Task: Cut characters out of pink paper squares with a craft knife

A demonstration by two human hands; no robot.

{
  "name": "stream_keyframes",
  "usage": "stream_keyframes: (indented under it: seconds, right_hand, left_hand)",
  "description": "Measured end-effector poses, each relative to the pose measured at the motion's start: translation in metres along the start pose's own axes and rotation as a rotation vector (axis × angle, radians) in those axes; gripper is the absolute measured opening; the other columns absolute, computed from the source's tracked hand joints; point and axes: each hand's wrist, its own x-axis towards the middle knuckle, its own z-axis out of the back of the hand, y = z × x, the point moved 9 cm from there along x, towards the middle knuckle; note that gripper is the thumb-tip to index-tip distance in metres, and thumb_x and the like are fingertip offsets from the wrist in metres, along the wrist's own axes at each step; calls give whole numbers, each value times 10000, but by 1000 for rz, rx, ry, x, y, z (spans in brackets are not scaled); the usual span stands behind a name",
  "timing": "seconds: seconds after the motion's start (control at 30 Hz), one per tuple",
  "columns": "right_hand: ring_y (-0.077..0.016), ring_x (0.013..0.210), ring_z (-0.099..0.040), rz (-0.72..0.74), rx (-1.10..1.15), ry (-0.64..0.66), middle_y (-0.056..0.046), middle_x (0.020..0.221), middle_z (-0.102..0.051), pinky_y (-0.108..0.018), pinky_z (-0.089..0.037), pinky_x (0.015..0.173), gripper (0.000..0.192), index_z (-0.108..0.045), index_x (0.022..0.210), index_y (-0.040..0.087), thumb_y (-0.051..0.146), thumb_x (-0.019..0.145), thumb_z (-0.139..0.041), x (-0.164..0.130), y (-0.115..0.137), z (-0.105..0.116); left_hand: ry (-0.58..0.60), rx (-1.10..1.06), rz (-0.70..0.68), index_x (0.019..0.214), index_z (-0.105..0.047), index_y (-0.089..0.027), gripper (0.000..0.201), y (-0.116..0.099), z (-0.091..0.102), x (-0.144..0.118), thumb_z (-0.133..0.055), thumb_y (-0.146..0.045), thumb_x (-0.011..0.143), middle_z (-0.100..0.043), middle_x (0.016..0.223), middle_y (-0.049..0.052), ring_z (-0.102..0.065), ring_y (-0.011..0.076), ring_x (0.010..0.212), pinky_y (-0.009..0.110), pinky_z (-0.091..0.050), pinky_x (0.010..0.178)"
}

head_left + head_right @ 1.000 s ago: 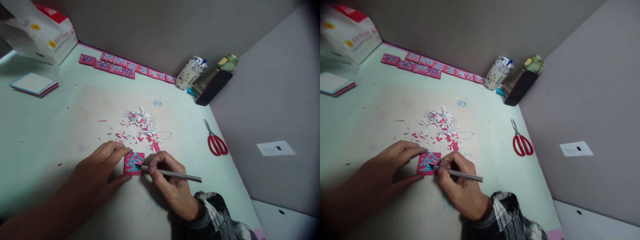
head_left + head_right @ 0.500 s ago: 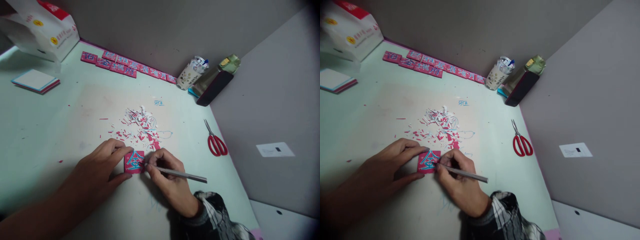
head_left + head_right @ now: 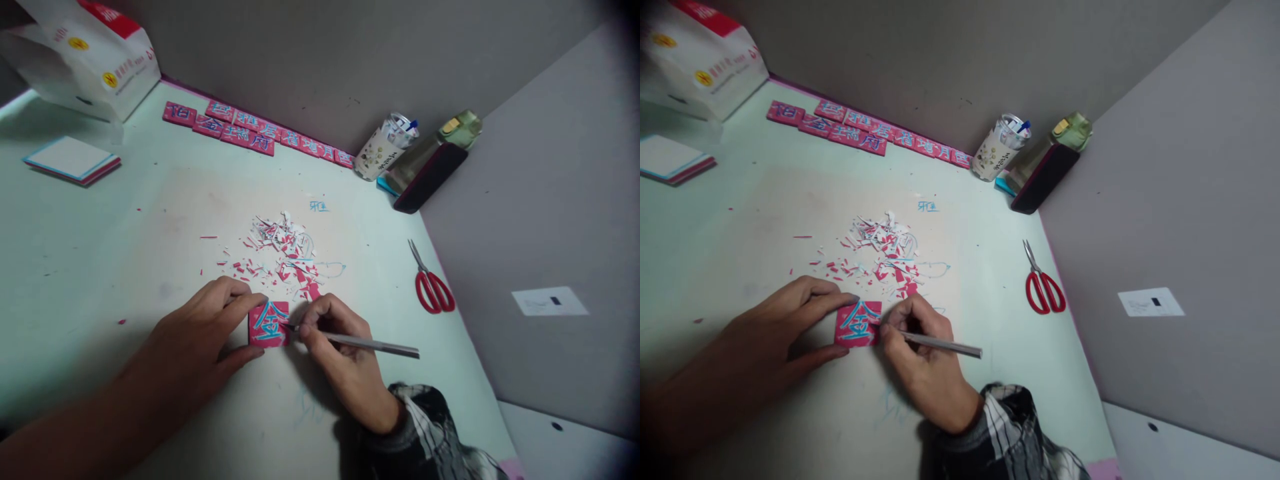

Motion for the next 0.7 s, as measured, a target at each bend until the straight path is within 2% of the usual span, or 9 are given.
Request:
stream_keyframes:
  seconds: [0.3,0.7]
  right_hand:
    - [-140,662,-489,-7,11,32,23,741,-589,-289,-390,601,138,-574,804,235,259,915,-652,-1,-2,-3]
    - [-135,637,-441,-9,-35,42,33,718,-553,-290,-365,579,177,-547,793,241,282,924,-657,-2,-3,-6]
  left_hand:
    - [-6,7,-12,1318,-661,-322,373,1,-1,1,-630,-407,956,-669,1236,81,-694,327,1112,424,-585,855]
    - [-23,-12,-7,1305,-675,-326,363,-2,2,0,-626,-411,955,-666,1224,74,-695,316,1100,404,-596,839]
